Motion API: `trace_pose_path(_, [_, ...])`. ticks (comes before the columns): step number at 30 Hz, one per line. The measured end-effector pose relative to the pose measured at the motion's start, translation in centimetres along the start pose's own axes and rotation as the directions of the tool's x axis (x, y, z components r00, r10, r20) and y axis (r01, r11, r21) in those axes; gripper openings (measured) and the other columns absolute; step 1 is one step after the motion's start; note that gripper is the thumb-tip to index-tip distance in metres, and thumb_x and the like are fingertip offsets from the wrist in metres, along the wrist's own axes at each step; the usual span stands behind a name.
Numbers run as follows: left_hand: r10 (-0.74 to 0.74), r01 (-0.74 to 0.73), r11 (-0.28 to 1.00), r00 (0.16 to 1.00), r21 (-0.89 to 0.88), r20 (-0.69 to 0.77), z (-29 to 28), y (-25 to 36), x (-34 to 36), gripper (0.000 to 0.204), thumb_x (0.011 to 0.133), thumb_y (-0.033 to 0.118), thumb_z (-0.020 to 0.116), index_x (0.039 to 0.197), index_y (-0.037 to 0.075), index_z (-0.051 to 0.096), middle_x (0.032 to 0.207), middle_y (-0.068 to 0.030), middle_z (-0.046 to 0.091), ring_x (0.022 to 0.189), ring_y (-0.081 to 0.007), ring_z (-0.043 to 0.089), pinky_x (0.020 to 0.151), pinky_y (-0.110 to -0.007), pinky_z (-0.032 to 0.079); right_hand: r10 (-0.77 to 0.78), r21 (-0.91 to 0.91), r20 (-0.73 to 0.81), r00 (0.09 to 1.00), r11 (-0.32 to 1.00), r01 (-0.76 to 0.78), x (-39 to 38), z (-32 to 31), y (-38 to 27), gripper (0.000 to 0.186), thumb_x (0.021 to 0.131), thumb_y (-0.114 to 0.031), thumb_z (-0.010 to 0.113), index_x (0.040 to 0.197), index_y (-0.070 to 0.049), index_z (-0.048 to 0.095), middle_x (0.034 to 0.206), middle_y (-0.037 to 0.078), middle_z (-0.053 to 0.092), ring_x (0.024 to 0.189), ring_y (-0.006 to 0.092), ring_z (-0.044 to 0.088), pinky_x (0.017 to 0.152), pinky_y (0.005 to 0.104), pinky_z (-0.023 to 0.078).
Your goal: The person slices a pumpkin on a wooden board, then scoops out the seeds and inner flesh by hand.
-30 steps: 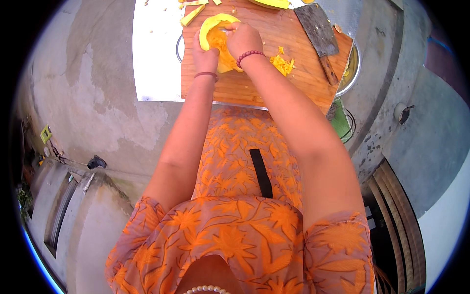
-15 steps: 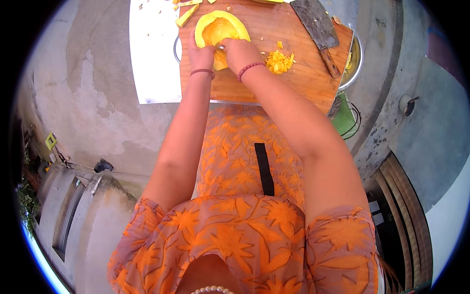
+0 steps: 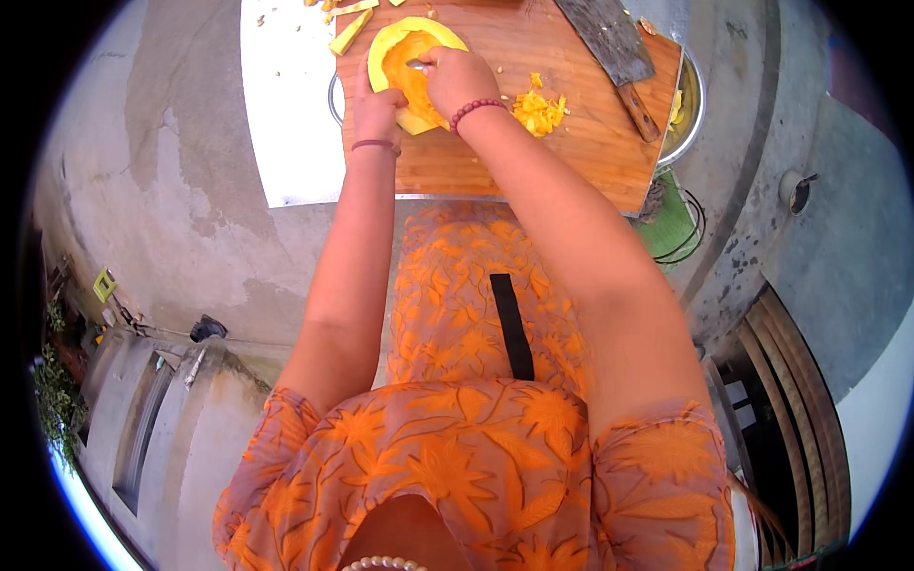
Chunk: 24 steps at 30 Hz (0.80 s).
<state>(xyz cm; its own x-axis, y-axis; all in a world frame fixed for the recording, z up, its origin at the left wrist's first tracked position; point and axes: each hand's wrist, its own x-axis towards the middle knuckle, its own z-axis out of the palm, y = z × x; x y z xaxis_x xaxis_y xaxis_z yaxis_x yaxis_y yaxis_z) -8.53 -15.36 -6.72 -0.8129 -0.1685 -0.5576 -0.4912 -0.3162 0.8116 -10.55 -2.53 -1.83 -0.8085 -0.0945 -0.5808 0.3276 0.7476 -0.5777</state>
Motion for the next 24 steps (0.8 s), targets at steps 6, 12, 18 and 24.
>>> trace_pose_path(6, [-0.025,0.033,0.994,0.997,-0.103,0.072,-1.0,0.4,-0.2,0.096,0.063,-0.025,0.043,0.151,0.013,0.04,0.14,-0.0103,0.052,0.127,-0.0275,0.053,0.092,-0.031,0.052,-0.073,-0.01,0.118,0.99,0.997,0.075,-1.7,0.8,1.8,0.025,0.093,-0.02,0.064,0.115,-0.011,0.073,0.111,0.018,0.072,0.1,0.0309,0.069,0.09,0.0383,0.053])
trace_pose_path(12, [0.015,0.031,0.98,0.973,-0.197,0.229,-1.0,0.0,0.4,0.092,0.069,-0.024,0.045,0.154,0.01,0.037,0.143,-0.0114,0.05,0.127,-0.0251,0.053,0.098,-0.031,0.049,0.005,0.195,-0.073,0.997,0.981,0.009,0.1,-0.8,-0.1,0.025,0.094,-0.019,0.062,0.116,-0.011,0.073,0.105,0.019,0.072,0.096,0.0316,0.069,0.088,0.0396,0.054])
trace_pose_path(18, [0.1,-0.092,0.991,0.992,0.098,-0.078,0.4,-1.3,0.2,0.058,0.085,-0.011,0.056,0.141,0.004,0.051,0.125,-0.0103,0.063,0.111,-0.0205,0.061,0.093,-0.03,0.05,-0.137,-0.098,0.081,0.987,0.985,0.145,-3.8,0.4,3.3,0.024,0.095,-0.018,0.06,0.114,-0.016,0.074,0.1,0.015,0.073,0.089,0.0329,0.07,0.083,0.0424,0.055])
trace_pose_path(24, [0.128,-0.116,0.985,0.987,0.124,-0.095,1.7,-0.9,1.3,0.037,0.094,0.002,0.064,0.13,0.002,0.058,0.113,-0.0064,0.067,0.102,-0.0152,0.062,0.089,-0.029,0.05,-0.216,-0.153,-0.075,0.974,0.967,0.202,-1.8,0.5,2.3,0.024,0.096,-0.018,0.058,0.113,-0.018,0.074,0.095,0.016,0.072,0.087,0.0336,0.069,0.08,0.0436,0.055])
